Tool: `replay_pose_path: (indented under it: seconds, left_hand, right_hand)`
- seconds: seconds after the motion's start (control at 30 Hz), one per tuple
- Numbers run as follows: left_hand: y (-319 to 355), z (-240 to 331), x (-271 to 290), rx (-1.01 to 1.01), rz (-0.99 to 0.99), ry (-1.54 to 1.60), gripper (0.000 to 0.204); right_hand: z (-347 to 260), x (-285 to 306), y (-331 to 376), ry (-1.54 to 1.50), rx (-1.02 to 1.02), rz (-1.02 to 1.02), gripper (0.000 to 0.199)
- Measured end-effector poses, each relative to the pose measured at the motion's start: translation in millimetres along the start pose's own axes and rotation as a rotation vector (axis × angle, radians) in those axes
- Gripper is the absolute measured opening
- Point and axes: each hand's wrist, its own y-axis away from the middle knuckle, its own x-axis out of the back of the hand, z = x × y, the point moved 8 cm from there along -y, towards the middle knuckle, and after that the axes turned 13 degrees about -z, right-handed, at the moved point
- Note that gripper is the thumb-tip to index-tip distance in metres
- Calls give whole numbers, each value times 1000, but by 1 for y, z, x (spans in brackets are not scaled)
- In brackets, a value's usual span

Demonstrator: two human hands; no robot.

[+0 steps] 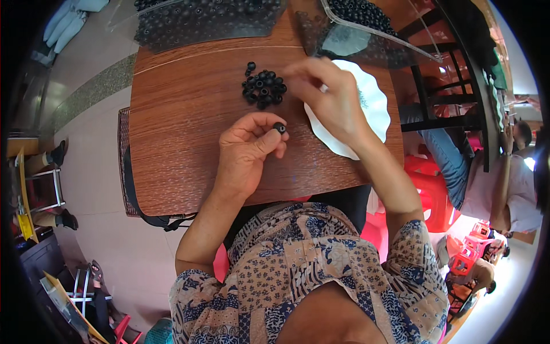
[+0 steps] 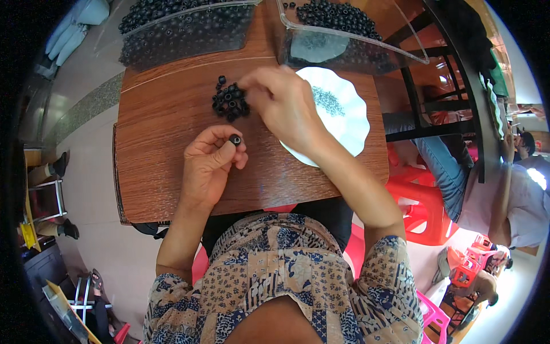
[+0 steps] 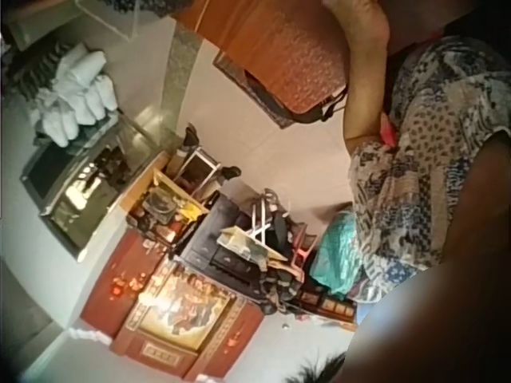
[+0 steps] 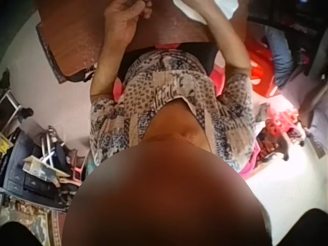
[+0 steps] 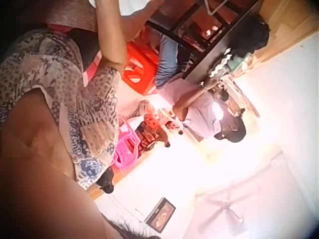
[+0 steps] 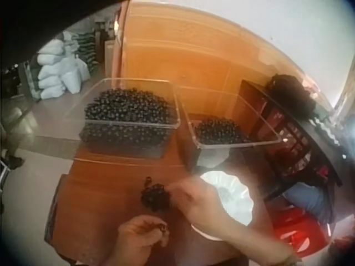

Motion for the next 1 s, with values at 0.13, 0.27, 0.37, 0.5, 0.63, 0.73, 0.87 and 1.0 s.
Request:
replay_pose_path:
  seconds: [0.13,0.27,0.37,0.5,0.63,0.73,0.87,1.0]
  left_hand:
    - [1,5,8,-36,8,84,18]
    - [2,-2,7,13,-9,126,14]
    - [5,-8,8,56,-7,126,14]
    - [3,-8,9,61,-14,136,14]
    - [2,-7,9,64,-7,136,14]
    - [2,-7,8,68,-4,135,13]
    - [3,-8,9,60,-2,141,12]
    - [2,-9,11,53,5,146,14]
  right_hand:
    - [-11,-26,-51,484,367,29,17]
    - [-10,-56,-76,759,427,-97,20]
    - [-12,-67,-82,814,411,-200,20]
    - [-13,-73,-87,858,422,-238,19]
    - [-8,-76,-89,861,408,-271,15]
    - [-6,-75,-89,851,419,-250,12]
    - [-16,-64,-76,805,466,-156,10]
    - [-34,-32,-43,536,529,-79,14]
